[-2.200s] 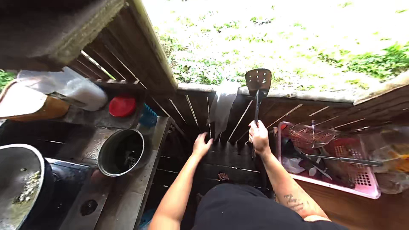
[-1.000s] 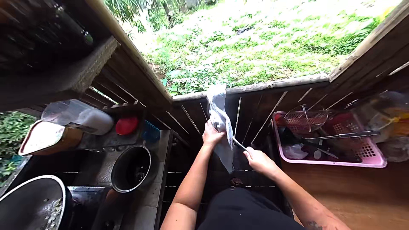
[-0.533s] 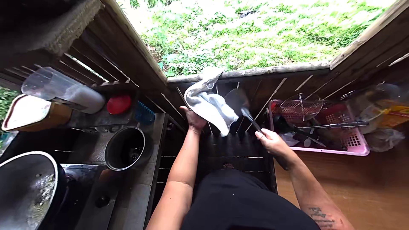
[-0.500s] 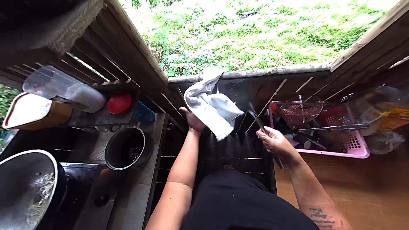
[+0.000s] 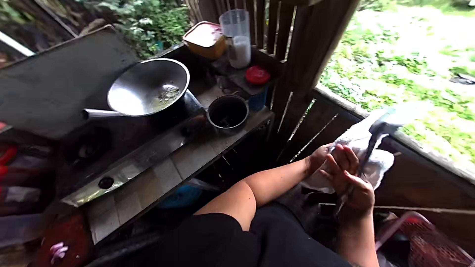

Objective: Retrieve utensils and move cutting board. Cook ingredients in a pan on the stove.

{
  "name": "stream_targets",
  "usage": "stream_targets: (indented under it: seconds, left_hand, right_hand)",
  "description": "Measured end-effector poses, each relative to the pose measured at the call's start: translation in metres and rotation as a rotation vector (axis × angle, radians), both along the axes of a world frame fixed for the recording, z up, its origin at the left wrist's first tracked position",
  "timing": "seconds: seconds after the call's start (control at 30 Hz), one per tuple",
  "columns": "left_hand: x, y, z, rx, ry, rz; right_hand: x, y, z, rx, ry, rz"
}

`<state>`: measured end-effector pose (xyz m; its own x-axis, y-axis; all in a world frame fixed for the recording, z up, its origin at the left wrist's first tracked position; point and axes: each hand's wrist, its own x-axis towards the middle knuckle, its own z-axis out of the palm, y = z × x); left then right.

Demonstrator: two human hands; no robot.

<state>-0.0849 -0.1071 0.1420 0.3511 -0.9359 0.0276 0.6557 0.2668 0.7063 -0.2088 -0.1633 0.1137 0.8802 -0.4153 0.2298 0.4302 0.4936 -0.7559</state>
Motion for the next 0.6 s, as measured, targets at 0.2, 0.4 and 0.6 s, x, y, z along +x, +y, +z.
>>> stream_targets:
  seconds: [0.2, 0.4, 0.6]
  left_hand:
    - [0.066, -0.016, -0.004, 0.382, -0.458, -0.048]
    - [0.086, -0.007, -0.114, 0.726, -1.172, 0.089]
    - [0.073, 0.126, -0.133, 0.929, -0.397, 0.107]
  right_hand:
    - [-0.047, 0.012, 0.007, -0.599, 0.805, -0.338]
    - [-0.017, 0.014, 0.033, -1.145, 0.833, -0.023]
    - [0.115, 0.064, 0.068, -1.123, 0.541, 0.262]
